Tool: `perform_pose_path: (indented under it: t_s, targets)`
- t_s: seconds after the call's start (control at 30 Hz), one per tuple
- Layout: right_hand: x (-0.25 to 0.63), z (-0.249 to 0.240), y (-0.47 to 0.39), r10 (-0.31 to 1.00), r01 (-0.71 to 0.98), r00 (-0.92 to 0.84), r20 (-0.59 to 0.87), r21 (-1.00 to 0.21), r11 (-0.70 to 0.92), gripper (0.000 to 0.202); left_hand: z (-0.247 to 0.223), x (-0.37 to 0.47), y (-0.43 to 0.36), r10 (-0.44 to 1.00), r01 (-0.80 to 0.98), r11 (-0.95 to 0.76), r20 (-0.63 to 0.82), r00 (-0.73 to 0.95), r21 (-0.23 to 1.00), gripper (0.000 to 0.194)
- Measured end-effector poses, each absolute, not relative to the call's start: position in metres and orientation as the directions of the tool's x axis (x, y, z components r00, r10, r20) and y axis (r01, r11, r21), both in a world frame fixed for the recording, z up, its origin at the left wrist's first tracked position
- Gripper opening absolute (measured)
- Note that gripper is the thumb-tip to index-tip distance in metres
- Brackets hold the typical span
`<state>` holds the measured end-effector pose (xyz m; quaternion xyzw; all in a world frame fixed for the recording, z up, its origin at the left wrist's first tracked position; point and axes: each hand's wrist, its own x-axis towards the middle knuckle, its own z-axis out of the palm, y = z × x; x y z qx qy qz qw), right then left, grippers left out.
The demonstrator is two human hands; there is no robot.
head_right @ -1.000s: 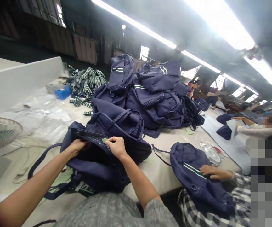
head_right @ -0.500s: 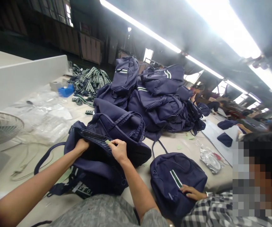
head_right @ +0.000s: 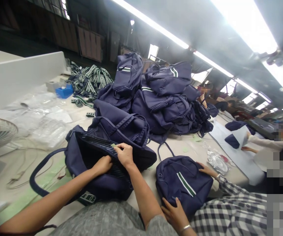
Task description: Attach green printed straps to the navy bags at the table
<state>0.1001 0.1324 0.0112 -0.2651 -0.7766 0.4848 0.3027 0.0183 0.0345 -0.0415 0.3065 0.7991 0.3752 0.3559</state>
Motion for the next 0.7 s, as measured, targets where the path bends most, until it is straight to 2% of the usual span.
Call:
perform_pose_path:
  t_s: [0.13,0.23,0.33,0.43,0.7]
  targets:
    - [0.101,0.007,0.137,0.68,0.101,-0.691,0.246,-0.898,0.428,0.013,-0.045,0.005,0.035,0.715,-0.083,0.486,-0.451,-0.534,0.87,0.013]
    - [0.101,0.005,0.138,0.666,0.081,-0.691,0.281,-0.886,0.457,0.013,-0.049,-0.013,0.038,0.597,-0.328,0.401,-0.515,-0.614,0.855,0.014]
    - [0.101,0.005,0.138,0.661,0.077,-0.695,0.284,-0.884,0.461,0.013,-0.056,-0.026,0.041,0.453,-0.482,0.28,-0.557,-0.696,0.83,0.013]
    - [0.102,0.005,0.138,0.662,0.07,-0.692,0.288,-0.886,0.458,0.013,-0.064,-0.026,0.04,0.373,-0.558,0.16,-0.573,-0.73,0.814,0.006]
    - [0.102,0.005,0.129,0.612,0.032,-0.684,0.397,-0.821,0.569,0.014,-0.067,-0.018,0.037,0.334,-0.606,-0.056,-0.557,-0.76,0.793,0.014]
